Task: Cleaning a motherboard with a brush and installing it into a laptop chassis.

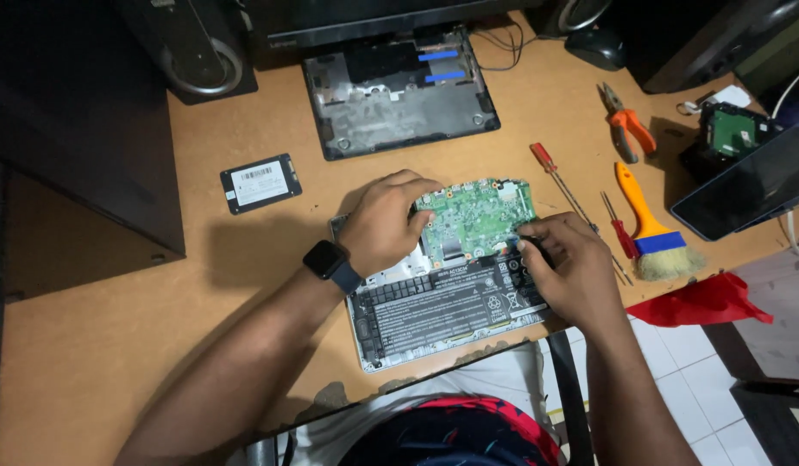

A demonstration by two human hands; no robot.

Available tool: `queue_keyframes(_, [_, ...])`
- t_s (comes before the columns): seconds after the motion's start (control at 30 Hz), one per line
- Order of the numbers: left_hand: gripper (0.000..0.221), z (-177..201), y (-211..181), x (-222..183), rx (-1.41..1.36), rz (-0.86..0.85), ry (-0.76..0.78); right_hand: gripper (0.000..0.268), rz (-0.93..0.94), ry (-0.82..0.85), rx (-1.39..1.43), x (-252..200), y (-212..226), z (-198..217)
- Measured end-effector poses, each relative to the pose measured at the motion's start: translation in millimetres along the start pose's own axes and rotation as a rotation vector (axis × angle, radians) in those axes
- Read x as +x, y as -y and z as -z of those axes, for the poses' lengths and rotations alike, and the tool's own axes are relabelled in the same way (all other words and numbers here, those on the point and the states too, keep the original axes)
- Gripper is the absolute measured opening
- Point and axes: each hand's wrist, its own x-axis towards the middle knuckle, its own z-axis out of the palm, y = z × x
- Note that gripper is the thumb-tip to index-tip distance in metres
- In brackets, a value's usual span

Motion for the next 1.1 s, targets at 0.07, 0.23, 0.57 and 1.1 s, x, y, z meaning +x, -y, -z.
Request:
queue_keyframes(0.07, [0.035, -2, 4, 0, -0.021, 0.015, 0.001, 0.017, 0.02, -0.014, 0.001, 6, -2, 1])
queue_keyframes(0.23, [0.036, -3, 0, -2, 0.009, 0.046, 0.01, 0.017, 0.147, -0.031, -0.103, 47, -18, 3])
queue_keyframes(0.57, [0.035, 2, -3, 0, 0.005, 0.047, 0.03, 0.027, 0.043, 0.54, -0.052, 120, 9, 15])
queue_keyframes(1.1, [0.034, 2, -1, 1, -0.01, 0.055, 0.039, 0.026, -0.279, 0.5, 0.453, 136, -12, 4])
